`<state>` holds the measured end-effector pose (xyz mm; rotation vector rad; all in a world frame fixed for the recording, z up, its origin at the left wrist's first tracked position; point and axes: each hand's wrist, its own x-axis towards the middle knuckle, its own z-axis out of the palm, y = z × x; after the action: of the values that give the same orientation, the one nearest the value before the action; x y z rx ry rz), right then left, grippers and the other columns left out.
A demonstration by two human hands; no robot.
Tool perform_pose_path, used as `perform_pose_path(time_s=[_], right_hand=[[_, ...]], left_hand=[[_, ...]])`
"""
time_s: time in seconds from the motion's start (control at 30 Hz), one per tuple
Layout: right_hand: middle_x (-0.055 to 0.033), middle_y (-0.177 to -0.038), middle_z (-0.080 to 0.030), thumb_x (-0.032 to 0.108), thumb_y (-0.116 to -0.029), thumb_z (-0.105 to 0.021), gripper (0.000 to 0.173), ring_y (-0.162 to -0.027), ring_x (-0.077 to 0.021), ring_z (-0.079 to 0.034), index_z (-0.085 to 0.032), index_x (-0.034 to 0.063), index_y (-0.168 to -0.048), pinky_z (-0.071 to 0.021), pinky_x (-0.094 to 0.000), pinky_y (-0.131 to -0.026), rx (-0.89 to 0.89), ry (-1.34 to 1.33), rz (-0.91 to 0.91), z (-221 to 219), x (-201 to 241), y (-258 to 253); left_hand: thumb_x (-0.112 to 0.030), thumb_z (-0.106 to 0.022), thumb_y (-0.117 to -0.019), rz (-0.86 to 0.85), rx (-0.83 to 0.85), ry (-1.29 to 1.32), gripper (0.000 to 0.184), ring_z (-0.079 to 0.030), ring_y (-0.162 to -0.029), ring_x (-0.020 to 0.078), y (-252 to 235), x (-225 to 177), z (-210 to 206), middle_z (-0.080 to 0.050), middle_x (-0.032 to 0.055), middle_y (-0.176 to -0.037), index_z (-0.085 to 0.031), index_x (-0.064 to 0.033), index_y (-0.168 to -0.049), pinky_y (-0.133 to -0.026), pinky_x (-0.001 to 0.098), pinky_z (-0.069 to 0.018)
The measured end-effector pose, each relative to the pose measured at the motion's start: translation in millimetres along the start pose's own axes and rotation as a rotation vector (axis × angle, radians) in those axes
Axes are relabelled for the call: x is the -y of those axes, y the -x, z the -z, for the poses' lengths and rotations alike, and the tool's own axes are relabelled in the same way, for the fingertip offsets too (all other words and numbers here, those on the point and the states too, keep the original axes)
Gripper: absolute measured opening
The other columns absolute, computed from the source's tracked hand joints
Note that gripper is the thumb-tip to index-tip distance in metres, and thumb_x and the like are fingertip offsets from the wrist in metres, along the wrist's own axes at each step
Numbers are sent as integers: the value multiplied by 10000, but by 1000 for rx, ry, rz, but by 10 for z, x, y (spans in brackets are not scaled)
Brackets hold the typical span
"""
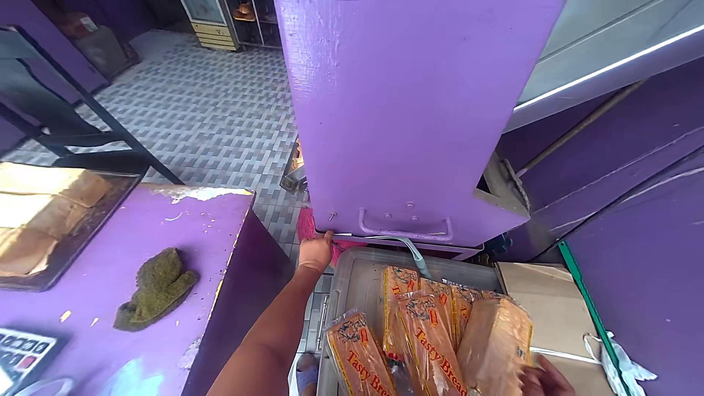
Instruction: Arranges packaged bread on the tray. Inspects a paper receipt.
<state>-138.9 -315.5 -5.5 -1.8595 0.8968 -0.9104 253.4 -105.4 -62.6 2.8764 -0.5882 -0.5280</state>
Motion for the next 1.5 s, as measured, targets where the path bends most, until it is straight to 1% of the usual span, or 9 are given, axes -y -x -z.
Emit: perform_pose_path(time_s=[0.07, 0.13, 0.27, 0.43, 0.6, 0.73, 0.93, 1.17, 1.5], right_hand=[[-77, -1039, -667, 73, -1036, -485, 305, -910, -38, -645, -566, -141, -1238, -563, -254, -838, 340, -18, 71, -439, 446, -31], [-136, -1073, -711, 113, -1023, -518, 319, -903, -159, -706, -639, -47, -1271, -604, -343, -828, 662, 47, 49, -1042, 687, -121], [-181, -1182, -660, 194, -1080, -479, 476, -1008, -272, -665, -415, 82, -1538, -532, -421, -914, 1128, 330, -196, -2260, 929, -474], [-165, -1170, -683, 235, -1070, -499, 532, -1087, -321, -665, -357, 174, -1579, -509, -507, -967, 956, 641, -231, -3163, 912, -658], [-146, -1304, -664, 284, -1092, -420, 464, -1185, -325, -656, -424, 174, -1543, -518, -505, -982, 866, 932, -152, -3412, 894, -646], [-146, -1243, -689, 273, -1095, -404, 410, -1175, -323, -662, -494, 168, -1480, -521, -492, -969, 825, 1030, -68, -3465, 844, -619], [-166, -1089, -716, 164, -1075, -474, 341, -1012, -330, -691, -596, 146, -1393, -525, -508, -912, 722, 678, -188, -3453, 680, -672], [-97, -825, -645, 4, -1052, -476, 299, -655, -156, -592, -584, 33, -1329, -496, -304, -627, 646, 164, -389, -3453, 464, -659], [-80, -745, -617, -62, -1030, -458, 268, -562, -122, -568, -569, -15, -1270, -490, -245, -557, 586, -136, -393, -3508, 431, -564]], left_hand=[[-182, -426, -1070, -4, 36, -29, 425, -679, -1134, 367, 16, 0, 17, -715, 180, -1203, -518, -173, -1484, -1028, 563, -455], [-188, -449, -1069, -17, 51, -46, 457, -678, -1127, 367, 31, 11, 19, -722, 176, -1181, -471, -196, -1526, -1033, 563, -449], [-202, -484, -1069, -44, 96, -33, 526, -677, -1105, 389, 59, 64, 25, -725, 183, -1149, -378, -215, -1584, -1036, 583, -438], [-149, -427, -1066, -20, 194, -9, 585, -673, -1116, 392, 67, 61, 54, -725, 178, -1139, -280, -266, -1620, -1037, 586, -436], [-93, -417, -1054, -23, 261, 36, 651, -654, -1171, 382, 86, 93, 72, -712, 178, -1193, -206, -279, -1642, -1098, 583, -387], [-98, -419, -1054, -32, 276, 52, 659, -667, -1143, 372, 92, 112, 90, -719, 172, -1170, -194, -287, -1643, -1083, 577, -401], [-109, -413, -1063, -61, 287, 70, 650, -661, -1146, 380, 76, 134, 86, -711, 183, -1178, -178, -273, -1646, -1080, 573, -401], [-112, -425, -1055, -82, 266, 94, 638, -663, -1147, 368, 61, 175, 57, -714, 178, -1165, -216, -268, -1638, -1071, 566, -410], [-233, -387, -1086, -126, 192, 199, 464, -678, -1117, 345, -32, 225, 70, -721, 170, -1141, -429, -183, -1546, -1039, 527, -443]])
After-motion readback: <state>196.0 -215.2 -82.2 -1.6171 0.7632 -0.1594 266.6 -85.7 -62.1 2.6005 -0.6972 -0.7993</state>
